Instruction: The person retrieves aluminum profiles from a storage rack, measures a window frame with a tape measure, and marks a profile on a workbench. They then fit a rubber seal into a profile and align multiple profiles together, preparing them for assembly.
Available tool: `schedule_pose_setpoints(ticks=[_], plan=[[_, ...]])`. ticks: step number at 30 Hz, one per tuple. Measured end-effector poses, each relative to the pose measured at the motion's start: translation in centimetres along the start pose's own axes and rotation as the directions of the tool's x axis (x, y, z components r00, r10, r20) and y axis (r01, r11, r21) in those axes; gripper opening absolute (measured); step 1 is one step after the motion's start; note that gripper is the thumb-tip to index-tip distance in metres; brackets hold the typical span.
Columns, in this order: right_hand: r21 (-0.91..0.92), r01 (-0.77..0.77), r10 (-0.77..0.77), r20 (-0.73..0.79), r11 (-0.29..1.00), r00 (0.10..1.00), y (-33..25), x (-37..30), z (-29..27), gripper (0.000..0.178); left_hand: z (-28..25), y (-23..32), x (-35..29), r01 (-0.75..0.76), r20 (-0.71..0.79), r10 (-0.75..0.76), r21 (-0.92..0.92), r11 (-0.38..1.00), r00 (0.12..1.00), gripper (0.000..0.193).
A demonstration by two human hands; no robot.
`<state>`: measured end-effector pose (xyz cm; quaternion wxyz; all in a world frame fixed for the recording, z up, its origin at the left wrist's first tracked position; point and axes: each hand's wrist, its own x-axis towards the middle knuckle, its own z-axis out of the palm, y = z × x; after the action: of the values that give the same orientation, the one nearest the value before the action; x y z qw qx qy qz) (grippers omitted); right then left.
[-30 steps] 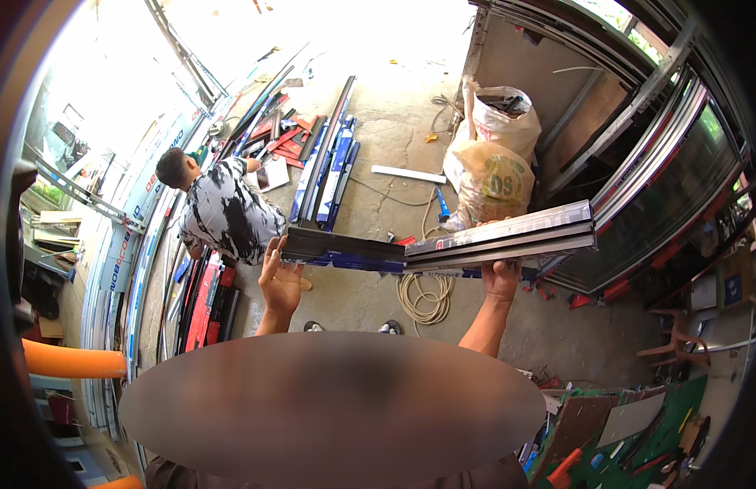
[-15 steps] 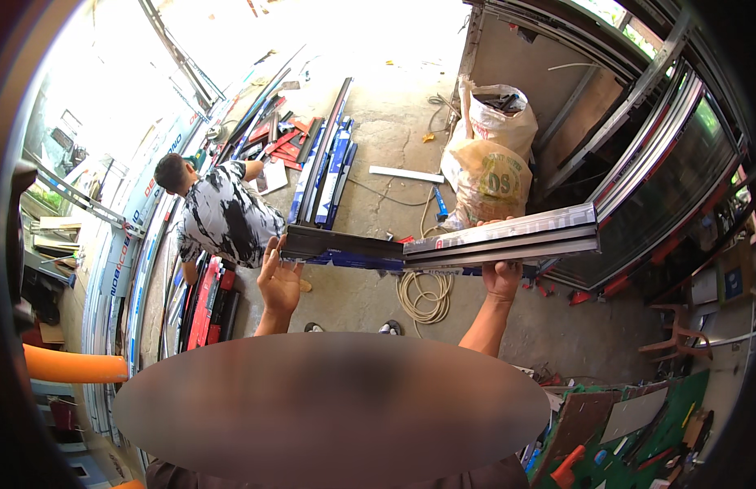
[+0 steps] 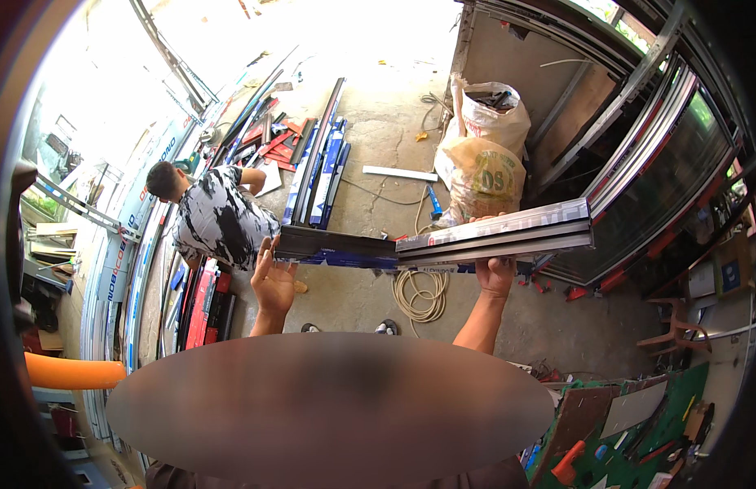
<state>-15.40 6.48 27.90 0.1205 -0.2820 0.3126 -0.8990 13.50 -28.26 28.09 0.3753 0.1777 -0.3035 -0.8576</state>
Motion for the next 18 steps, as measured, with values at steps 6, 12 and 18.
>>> schedule_pose_setpoints(ticks=[6,12,18], plan=[[0.013,0.001,-0.001,0.004,1.000,1.000,0.00,0.07,-0.23,0.106,0.09,-0.10,0.31,0.000,0.015,0.000,-0.012,1.000,1.000,0.047],[0.015,-0.001,0.001,-0.004,1.000,1.000,0.07,0.09,-0.42,0.104,-0.13,-0.10,0.43,0.004,0.019,-0.003,-0.015,1.000,1.000,0.044],[0.006,0.007,-0.007,0.028,1.000,1.000,0.20,0.59,-0.58,0.107,-0.66,-0.26,0.64,-0.003,0.014,0.004,-0.021,1.000,1.000,0.040]])
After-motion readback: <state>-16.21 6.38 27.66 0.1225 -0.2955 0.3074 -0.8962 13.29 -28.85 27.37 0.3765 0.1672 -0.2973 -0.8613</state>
